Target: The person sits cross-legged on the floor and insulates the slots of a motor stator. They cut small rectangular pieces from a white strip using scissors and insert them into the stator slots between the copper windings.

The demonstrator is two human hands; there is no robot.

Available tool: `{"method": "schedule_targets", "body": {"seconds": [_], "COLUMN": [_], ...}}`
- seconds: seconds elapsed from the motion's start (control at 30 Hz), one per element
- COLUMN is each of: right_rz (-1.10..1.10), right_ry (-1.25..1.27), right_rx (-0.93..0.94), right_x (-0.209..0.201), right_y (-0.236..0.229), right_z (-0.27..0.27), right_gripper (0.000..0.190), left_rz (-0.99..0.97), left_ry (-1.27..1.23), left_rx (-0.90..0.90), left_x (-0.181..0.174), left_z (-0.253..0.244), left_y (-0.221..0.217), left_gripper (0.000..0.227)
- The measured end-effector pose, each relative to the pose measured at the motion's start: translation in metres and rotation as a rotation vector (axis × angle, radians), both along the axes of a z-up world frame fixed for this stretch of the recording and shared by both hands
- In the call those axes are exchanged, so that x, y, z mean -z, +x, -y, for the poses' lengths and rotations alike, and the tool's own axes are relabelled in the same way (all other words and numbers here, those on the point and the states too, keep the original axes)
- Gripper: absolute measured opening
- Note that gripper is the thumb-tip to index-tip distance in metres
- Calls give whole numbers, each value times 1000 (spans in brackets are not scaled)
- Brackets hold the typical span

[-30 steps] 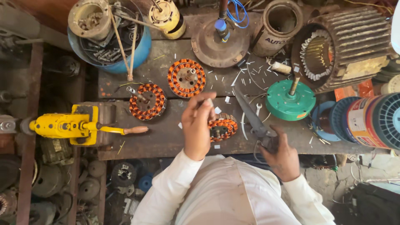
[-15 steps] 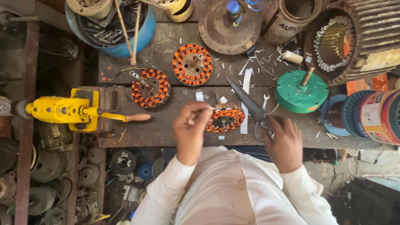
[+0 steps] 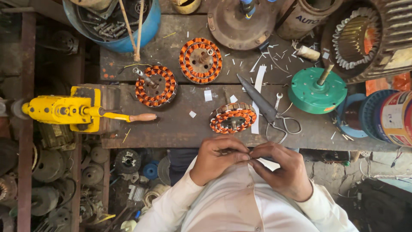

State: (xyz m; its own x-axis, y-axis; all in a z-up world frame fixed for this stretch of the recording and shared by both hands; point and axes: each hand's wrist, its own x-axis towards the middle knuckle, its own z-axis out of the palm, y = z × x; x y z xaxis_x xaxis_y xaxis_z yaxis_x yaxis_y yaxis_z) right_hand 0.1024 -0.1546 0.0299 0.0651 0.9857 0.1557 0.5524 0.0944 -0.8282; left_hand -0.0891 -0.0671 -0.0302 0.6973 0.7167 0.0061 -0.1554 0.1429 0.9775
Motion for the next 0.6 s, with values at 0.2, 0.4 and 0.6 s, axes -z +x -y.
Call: {"method": "schedule_targets", "body": {"seconds": [0.2,0.4,0.6], "right_rz": [105,513,298], "right_ry": [242,500,221], "right_rx": [-50,-295,116], "right_x": [2,-2,13], "right_y": [-3,11,-13], "right_z": [0,-10,0], "right_gripper": [25,26,23], "left_rz": [138,124,63], "left_ry": [-240,-546,-227], "left_rx": [53,49,-154], "left_x": [12,27,16], "left_z": [8,18,26], "left_y": [-2,4,9], "left_gripper": [14,11,3]}}
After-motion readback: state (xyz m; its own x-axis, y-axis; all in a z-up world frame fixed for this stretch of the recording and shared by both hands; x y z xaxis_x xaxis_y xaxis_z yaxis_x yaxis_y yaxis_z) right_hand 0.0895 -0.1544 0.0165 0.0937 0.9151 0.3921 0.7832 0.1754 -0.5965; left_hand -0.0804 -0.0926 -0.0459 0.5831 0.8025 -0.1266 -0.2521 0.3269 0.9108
